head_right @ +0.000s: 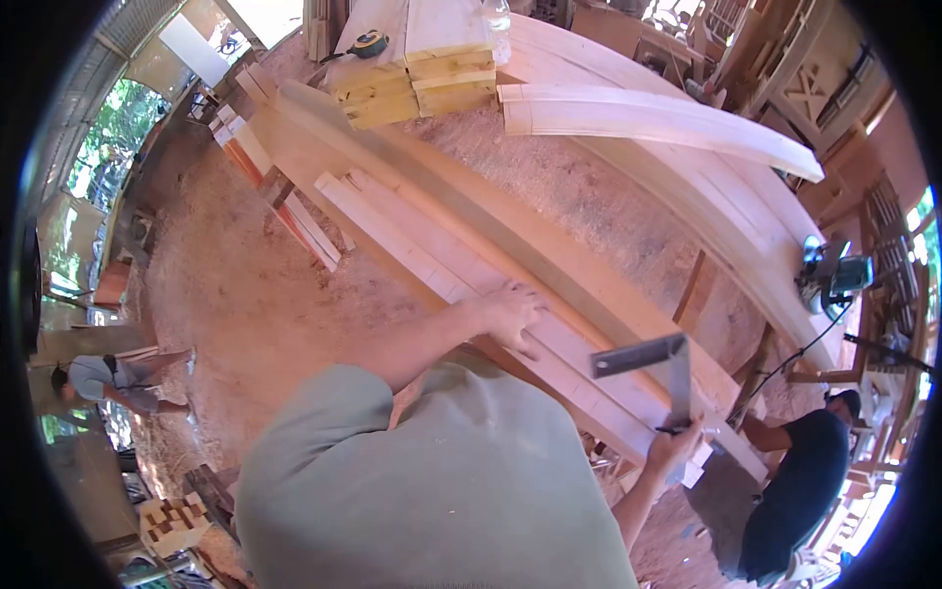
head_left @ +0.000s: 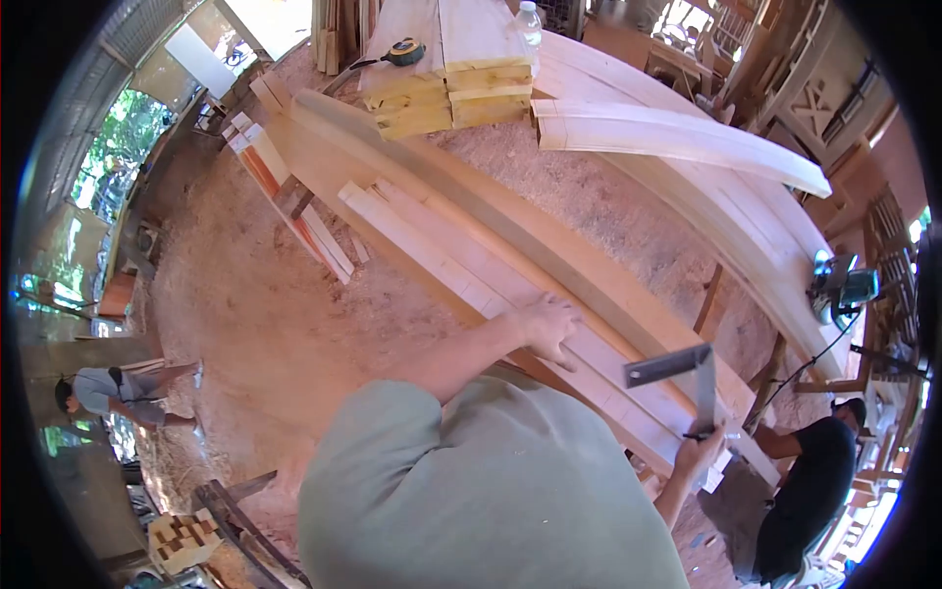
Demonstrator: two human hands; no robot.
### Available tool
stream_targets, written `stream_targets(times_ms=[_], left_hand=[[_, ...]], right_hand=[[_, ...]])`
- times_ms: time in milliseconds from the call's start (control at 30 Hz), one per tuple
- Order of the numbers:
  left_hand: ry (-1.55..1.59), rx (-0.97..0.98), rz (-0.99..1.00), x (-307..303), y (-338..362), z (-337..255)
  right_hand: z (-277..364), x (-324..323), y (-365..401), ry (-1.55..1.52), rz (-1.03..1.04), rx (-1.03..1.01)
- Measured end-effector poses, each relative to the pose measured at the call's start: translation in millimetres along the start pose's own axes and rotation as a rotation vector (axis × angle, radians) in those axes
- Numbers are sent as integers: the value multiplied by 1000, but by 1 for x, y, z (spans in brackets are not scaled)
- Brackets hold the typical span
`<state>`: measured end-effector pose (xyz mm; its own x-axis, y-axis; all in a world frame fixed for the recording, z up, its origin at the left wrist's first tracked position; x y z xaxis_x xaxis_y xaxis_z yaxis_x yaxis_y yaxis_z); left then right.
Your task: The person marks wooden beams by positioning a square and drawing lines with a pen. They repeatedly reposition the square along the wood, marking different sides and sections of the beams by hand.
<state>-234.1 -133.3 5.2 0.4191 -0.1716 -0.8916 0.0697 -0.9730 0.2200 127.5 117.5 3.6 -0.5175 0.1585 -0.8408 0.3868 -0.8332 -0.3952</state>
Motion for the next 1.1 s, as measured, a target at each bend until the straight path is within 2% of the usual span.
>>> stream_targets(times_ms=[67,100,133,200,300,400,467,533,667,767,833,867,933,967,1033,1100], left_hand=[[72,-39,-65,7,0,21],[78,-129,-108,8,5,38],[86,-221,-150,6,12,53],[84,-200,-213,0,25,65],[27,-204,-264,-8,28,60],[-18,-203,-280,-10,24,58],[-13,-198,-304,-16,22,59],[17,-263,-136,-16,9,64],[-141,-183,-25,-21,0,65],[-99,-216,62,-23,4,61],[-151,-91,-199,-45,14,45],[-149,-89,-189,-46,21,41],[-225,-5,-422,-74,46,8],[-213,-19,-421,-70,50,7],[-259,32,-581,-76,64,-1],[-269,55,-569,-66,63,-4]], right_hand=[[-35,-17,-11,177,-44,88],[-42,-30,-12,218,-70,191],[-37,-40,-16,224,-84,182],[-68,-47,-10,268,58,534],[-94,-41,-2,192,99,602],[-101,-39,-9,217,139,562],[-83,-42,-19,271,168,575],[-68,-44,-29,335,184,550],[-98,-25,-41,330,176,491],[-75,-38,-39,338,196,516],[-71,-48,-37,322,179,533],[-75,-53,-30,333,183,538],[-83,-63,-18,306,197,532],[-78,-71,-13,259,176,540],[-85,-69,-8,114,152,500],[-73,-54,-1,69,111,437]])
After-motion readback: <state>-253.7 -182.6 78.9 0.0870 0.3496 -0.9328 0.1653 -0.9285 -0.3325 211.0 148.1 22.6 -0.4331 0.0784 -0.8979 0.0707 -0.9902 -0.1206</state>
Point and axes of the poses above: each hand's wrist, its own y-axis away from the middle knuckle, its own x-axis out of the palm, z = x × y, the point moved 8 cm from there along -y, towards the middle knuckle, and after that the axes turned 3 degrees about x, right-handed, at the moved point
